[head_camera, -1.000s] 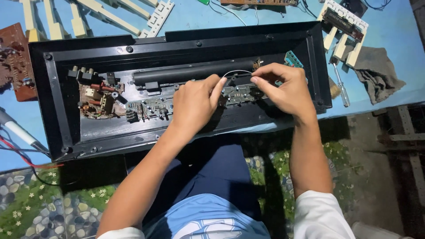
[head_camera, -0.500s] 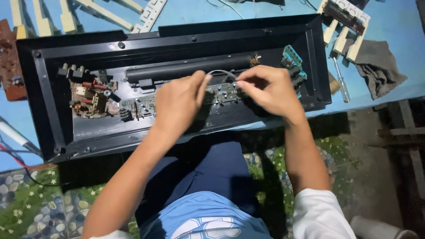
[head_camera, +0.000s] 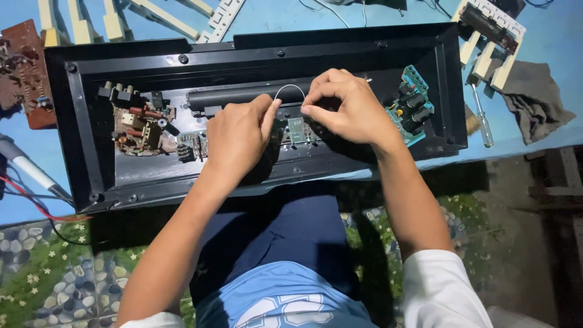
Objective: The person places a circuit board into a black electronic chassis and aligns it with the internal components. They then pick up a thin wire and thread it through the circuit board and chassis, manipulating the wire with both hands to secure it in place.
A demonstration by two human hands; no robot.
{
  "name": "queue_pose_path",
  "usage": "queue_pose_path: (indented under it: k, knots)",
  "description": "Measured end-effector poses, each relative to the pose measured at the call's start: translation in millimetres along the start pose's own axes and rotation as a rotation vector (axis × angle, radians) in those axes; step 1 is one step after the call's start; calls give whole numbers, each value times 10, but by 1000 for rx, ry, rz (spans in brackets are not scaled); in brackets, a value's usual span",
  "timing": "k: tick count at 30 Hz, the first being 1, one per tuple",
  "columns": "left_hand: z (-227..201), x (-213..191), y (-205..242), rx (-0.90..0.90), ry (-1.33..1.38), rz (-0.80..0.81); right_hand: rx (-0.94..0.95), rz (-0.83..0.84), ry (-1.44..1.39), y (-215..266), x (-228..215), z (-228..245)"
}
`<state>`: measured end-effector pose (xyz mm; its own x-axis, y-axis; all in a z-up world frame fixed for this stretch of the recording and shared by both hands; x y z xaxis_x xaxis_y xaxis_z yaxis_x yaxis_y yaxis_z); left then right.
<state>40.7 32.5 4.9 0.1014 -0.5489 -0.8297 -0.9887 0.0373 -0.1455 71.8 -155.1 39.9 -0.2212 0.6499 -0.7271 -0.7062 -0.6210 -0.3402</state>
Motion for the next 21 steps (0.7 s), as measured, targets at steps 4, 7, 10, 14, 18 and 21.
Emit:
queue_pose_path:
  k: [4, 7, 10, 14, 18, 21]
  knots:
    - [61, 44, -2, -60, -27, 58, 1, 16, 6, 6, 59, -141]
    - [76, 38, 7, -58, -6, 41, 25, 21, 21, -14, 68, -130]
    - [106, 38, 40, -81, -6, 44, 21, 49, 49, -28, 102, -122]
    - [113, 4, 86, -85, 7, 32, 2, 74, 96, -21, 140, -123]
    - [89, -9, 111, -63, 15, 44, -17, 81, 154, 15, 111, -82]
    - [76, 13, 108, -68, 1, 33, -10, 77, 203, 72, 124, -109]
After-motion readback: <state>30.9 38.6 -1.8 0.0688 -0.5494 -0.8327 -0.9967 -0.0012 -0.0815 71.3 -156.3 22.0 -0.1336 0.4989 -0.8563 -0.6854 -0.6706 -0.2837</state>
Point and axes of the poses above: each hand's wrist, its own y-axis away from the middle knuckle, its own x-axis out of the palm, z = x × y, the point moved 6 cm from there along -y, towards the middle knuckle, and after that the axes turned 10 degrees about -x, right-handed, at the moved point
